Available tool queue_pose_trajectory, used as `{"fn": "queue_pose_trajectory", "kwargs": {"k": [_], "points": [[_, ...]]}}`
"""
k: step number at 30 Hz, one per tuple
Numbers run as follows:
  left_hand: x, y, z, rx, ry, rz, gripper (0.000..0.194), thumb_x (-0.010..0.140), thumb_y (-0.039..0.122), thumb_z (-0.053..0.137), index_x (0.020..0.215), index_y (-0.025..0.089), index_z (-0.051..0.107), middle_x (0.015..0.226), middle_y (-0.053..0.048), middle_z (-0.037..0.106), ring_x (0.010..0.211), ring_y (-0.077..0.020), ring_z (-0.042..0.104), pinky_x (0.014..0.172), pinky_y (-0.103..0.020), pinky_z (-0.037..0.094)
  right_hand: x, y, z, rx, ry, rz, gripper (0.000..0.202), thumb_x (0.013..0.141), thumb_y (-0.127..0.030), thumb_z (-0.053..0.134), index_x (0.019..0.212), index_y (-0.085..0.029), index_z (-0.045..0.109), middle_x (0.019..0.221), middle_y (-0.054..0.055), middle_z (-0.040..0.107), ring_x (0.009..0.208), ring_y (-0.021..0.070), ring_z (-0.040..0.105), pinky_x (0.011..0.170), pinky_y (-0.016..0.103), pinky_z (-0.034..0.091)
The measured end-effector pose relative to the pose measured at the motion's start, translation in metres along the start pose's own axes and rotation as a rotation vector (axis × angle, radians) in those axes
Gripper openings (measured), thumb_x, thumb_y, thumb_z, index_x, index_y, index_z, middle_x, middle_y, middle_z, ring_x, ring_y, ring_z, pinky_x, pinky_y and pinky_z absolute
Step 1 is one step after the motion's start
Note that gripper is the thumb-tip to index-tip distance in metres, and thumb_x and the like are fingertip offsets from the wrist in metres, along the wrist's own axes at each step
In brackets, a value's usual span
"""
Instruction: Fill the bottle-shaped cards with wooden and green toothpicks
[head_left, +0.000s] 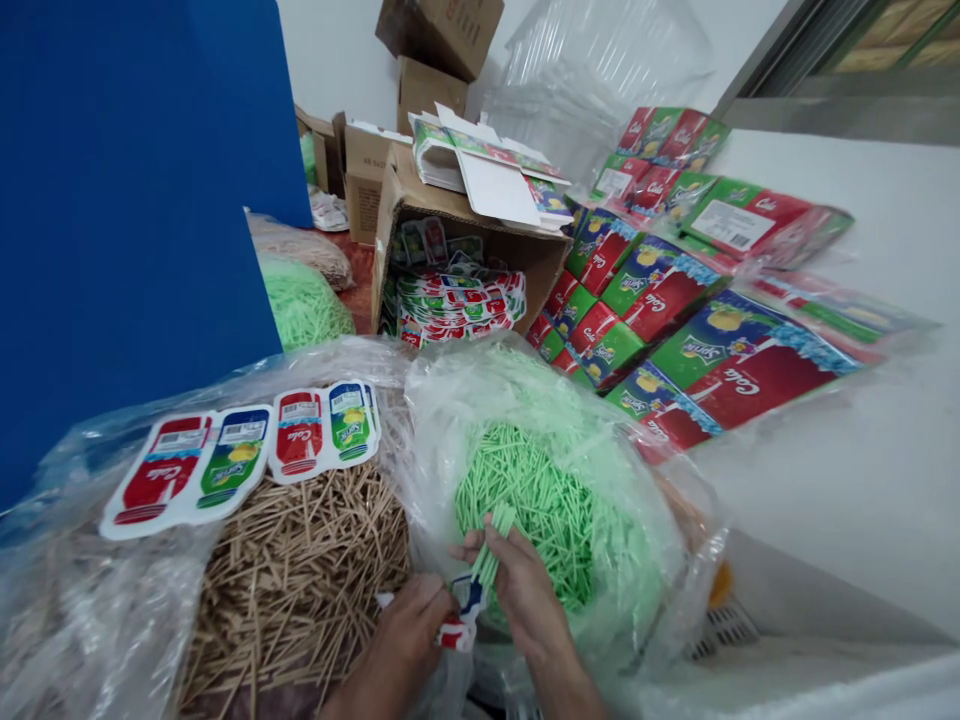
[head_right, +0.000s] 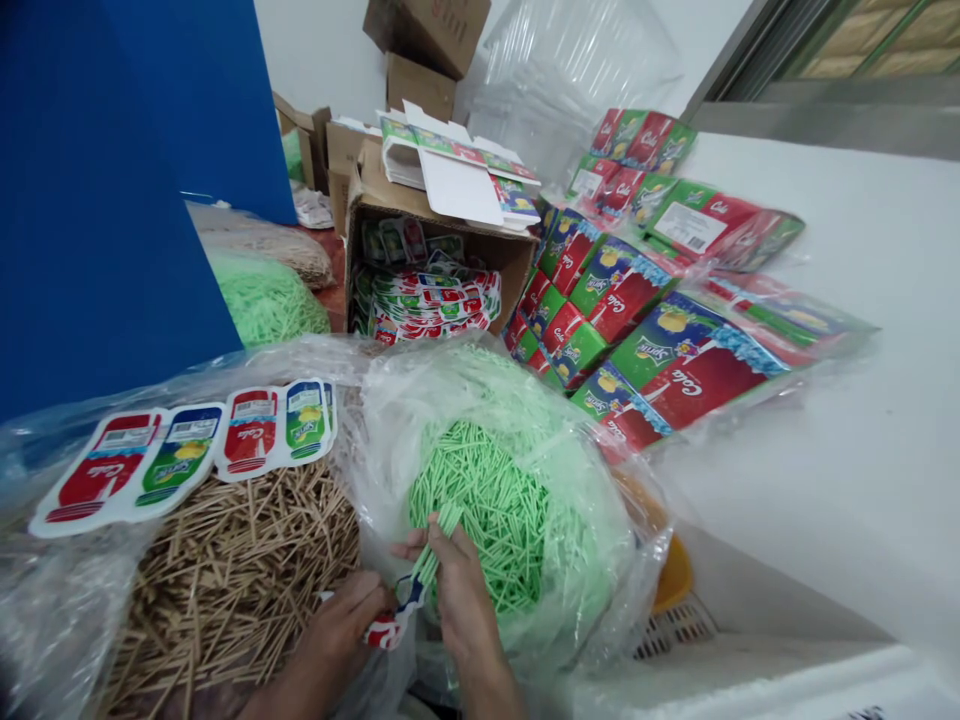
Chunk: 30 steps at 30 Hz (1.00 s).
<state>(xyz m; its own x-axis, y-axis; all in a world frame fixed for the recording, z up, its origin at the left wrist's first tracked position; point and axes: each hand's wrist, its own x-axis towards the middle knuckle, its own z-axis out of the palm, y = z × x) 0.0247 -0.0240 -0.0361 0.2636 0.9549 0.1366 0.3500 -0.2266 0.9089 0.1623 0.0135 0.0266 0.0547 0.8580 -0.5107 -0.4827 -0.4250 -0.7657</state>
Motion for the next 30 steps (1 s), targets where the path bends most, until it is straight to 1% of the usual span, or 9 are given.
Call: {"fn": "queue_pose_trajectory", "kwargs": {"k": [2, 6, 9, 12, 14, 18, 22, 26, 30], "points": [[0.000, 0.000, 0.000, -0.011, 0.020, -0.018, 0.022, 0.066, 0.003, 0.057, 0.062, 0.022, 0.068, 0.064, -0.002, 0.064, 0.062, -0.0190, 0.054, 0.059, -0.026, 0.039, 0.002, 0.002, -0.002, 0.016, 0.004, -0.026, 0.042, 0.049, -0.046, 0.083, 0.074, -0.019, 0.062, 0.060, -0.003, 0.063, 0.067, 0.0221, 0.067, 0.069, 0.034, 0.049], [0.003, 0.004, -0.002, -0.045, 0.044, -0.093, 0.016, 0.077, 0.020, 0.063, 0.062, 0.020, 0.067, 0.066, -0.003, 0.064, 0.062, -0.0186, 0.057, 0.059, -0.025, 0.041, 0.004, 0.008, -0.005, 0.174, 0.045, -0.125, 0.033, 0.052, -0.040, 0.084, 0.069, -0.021, 0.063, 0.063, -0.004, 0.060, 0.067, 0.0173, 0.063, 0.072, 0.033, 0.051], [0.006, 0.011, -0.005, -0.091, 0.057, -0.166, 0.008, 0.076, 0.021, 0.065, 0.068, 0.020, 0.068, 0.069, -0.003, 0.066, 0.065, -0.0192, 0.059, 0.062, -0.025, 0.043, 0.002, 0.012, -0.003, 0.257, 0.078, -0.246, 0.030, 0.056, -0.038, 0.084, 0.073, -0.022, 0.064, 0.066, -0.005, 0.059, 0.068, 0.0158, 0.062, 0.077, 0.032, 0.051], [0.008, 0.015, -0.007, -0.126, 0.081, -0.226, 0.002, 0.072, 0.022, 0.068, 0.071, 0.021, 0.069, 0.073, -0.002, 0.069, 0.069, -0.0208, 0.061, 0.065, -0.026, 0.046, 0.000, 0.021, 0.000, 0.273, 0.068, -0.392, 0.027, 0.064, -0.042, 0.079, 0.077, -0.026, 0.063, 0.067, -0.006, 0.058, 0.072, 0.0156, 0.063, 0.081, 0.032, 0.049], [0.009, 0.015, -0.007, -0.133, 0.095, -0.246, 0.002, 0.071, 0.022, 0.069, 0.072, 0.020, 0.069, 0.074, -0.003, 0.071, 0.070, -0.0215, 0.062, 0.066, -0.026, 0.047, 0.001, 0.028, 0.001, 0.253, 0.068, -0.450, 0.027, 0.067, -0.045, 0.077, 0.079, -0.027, 0.061, 0.069, -0.006, 0.059, 0.077, 0.0158, 0.064, 0.086, 0.032, 0.047], [0.009, 0.014, -0.007, -0.174, 0.129, -0.249, 0.003, 0.070, 0.021, 0.068, 0.073, 0.019, 0.069, 0.075, -0.004, 0.071, 0.071, -0.0211, 0.063, 0.068, -0.025, 0.047, 0.004, 0.045, 0.001, 0.156, 0.068, -0.462, 0.029, 0.071, -0.052, 0.071, 0.078, -0.026, 0.059, 0.073, -0.004, 0.062, 0.091, 0.0196, 0.064, 0.096, 0.036, 0.041], [0.008, 0.013, -0.008, -0.226, 0.157, -0.276, 0.004, 0.071, 0.024, 0.067, 0.074, 0.020, 0.067, 0.076, -0.003, 0.069, 0.072, -0.0206, 0.061, 0.071, -0.026, 0.046, 0.005, 0.057, 0.002, 0.073, 0.040, -0.477, 0.031, 0.075, -0.054, 0.066, 0.074, -0.024, 0.059, 0.071, -0.003, 0.063, 0.091, 0.0198, 0.065, 0.101, 0.037, 0.037], [0.006, 0.005, -0.004, -0.251, 0.193, -0.326, 0.008, 0.071, 0.028, 0.065, 0.070, 0.020, 0.062, 0.072, -0.002, 0.065, 0.069, -0.0202, 0.058, 0.068, -0.027, 0.045, 0.007, 0.060, 0.005, 0.170, 0.065, -0.542, 0.026, 0.076, -0.050, 0.067, 0.077, -0.024, 0.060, 0.069, -0.005, 0.064, 0.085, 0.0186, 0.067, 0.094, 0.037, 0.045], [0.007, -0.003, 0.001, -0.256, 0.240, -0.377, 0.012, 0.067, 0.028, 0.064, 0.063, 0.020, 0.055, 0.062, 0.002, 0.059, 0.061, -0.0177, 0.054, 0.058, -0.025, 0.043, 0.009, 0.060, 0.006, 0.340, 0.032, -0.509, 0.021, 0.073, -0.041, 0.074, 0.084, -0.026, 0.065, 0.070, -0.006, 0.065, 0.076, 0.0147, 0.067, 0.085, 0.034, 0.052]]}}
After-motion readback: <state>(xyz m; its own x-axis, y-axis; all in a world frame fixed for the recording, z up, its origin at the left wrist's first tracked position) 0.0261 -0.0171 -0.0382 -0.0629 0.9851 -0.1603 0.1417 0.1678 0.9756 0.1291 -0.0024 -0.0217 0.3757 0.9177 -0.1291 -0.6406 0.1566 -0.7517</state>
